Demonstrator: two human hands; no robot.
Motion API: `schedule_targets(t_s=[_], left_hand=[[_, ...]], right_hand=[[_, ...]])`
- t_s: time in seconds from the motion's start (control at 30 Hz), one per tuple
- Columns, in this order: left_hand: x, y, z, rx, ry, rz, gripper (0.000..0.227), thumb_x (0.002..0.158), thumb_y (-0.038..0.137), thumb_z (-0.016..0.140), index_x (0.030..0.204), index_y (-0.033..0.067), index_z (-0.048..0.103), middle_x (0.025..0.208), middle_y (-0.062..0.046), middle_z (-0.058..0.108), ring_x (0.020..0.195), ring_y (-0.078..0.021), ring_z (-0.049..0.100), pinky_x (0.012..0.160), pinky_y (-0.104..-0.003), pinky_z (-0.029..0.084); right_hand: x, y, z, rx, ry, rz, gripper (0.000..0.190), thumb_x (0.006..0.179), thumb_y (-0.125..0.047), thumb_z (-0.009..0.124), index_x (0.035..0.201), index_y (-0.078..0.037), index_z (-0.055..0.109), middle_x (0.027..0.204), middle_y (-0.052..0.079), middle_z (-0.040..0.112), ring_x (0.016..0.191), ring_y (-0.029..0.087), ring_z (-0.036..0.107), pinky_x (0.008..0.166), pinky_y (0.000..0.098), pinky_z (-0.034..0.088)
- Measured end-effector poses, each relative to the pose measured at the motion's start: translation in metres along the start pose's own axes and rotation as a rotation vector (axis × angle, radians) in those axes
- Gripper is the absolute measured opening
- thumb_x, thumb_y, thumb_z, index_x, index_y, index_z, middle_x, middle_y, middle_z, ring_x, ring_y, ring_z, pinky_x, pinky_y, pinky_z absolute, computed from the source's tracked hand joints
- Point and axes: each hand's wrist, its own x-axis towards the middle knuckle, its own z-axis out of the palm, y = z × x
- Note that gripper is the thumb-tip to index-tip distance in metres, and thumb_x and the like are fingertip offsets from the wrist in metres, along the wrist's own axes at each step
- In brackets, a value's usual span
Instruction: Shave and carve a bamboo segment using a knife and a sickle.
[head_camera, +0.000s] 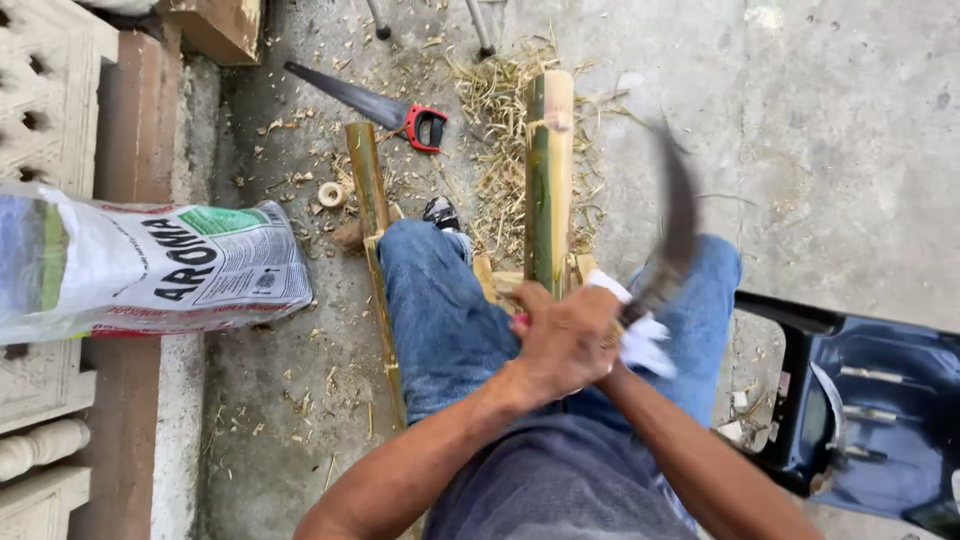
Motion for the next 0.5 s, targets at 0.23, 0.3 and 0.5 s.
schedule_targets(t_s=[0.23,0.3,0.5], left_hand=[[0.02,0.037,-0.026,-0.227,0.098,-0.099,0.037,0.083,0.013,0.077,0.115,0.0045,0.059,0.107,-0.016,0.066,0.105,-0.0386,0.065,0.086,-0.047,0.053],[0.019,0.059,-0.013,-0.499,-0.085,0.018,0.052,0.084,0.017,0.083,0.127,0.0037,0.056,0.116,-0.018,0.064,0.111,-0.039,0.064,0.092,-0.045,0.051],[0.021,0.056,-0.001,-0.714,-0.312,0.036,0.069,0.084,0.023,0.084,0.141,0.0009,0.052,0.123,-0.017,0.065,0.114,-0.0291,0.064,0.098,-0.037,0.051]], right_hand=[[-0.091,0.108,-0.03,1.583,0.057,0.153,0.078,0.088,-0.024,0.071,0.154,-0.021,0.03,0.157,0.008,0.045,0.14,0.026,0.049,0.106,0.0438,0.044],[-0.114,0.153,0.002,1.86,0.303,0.225,0.07,0.094,-0.032,0.069,0.154,-0.012,0.04,0.145,0.013,0.055,0.128,0.029,0.056,0.097,0.0461,0.049],[-0.176,0.201,-0.015,1.58,0.651,0.428,0.061,0.086,-0.012,0.075,0.142,-0.006,0.051,0.127,0.012,0.066,0.112,0.026,0.068,0.093,0.0429,0.058]])
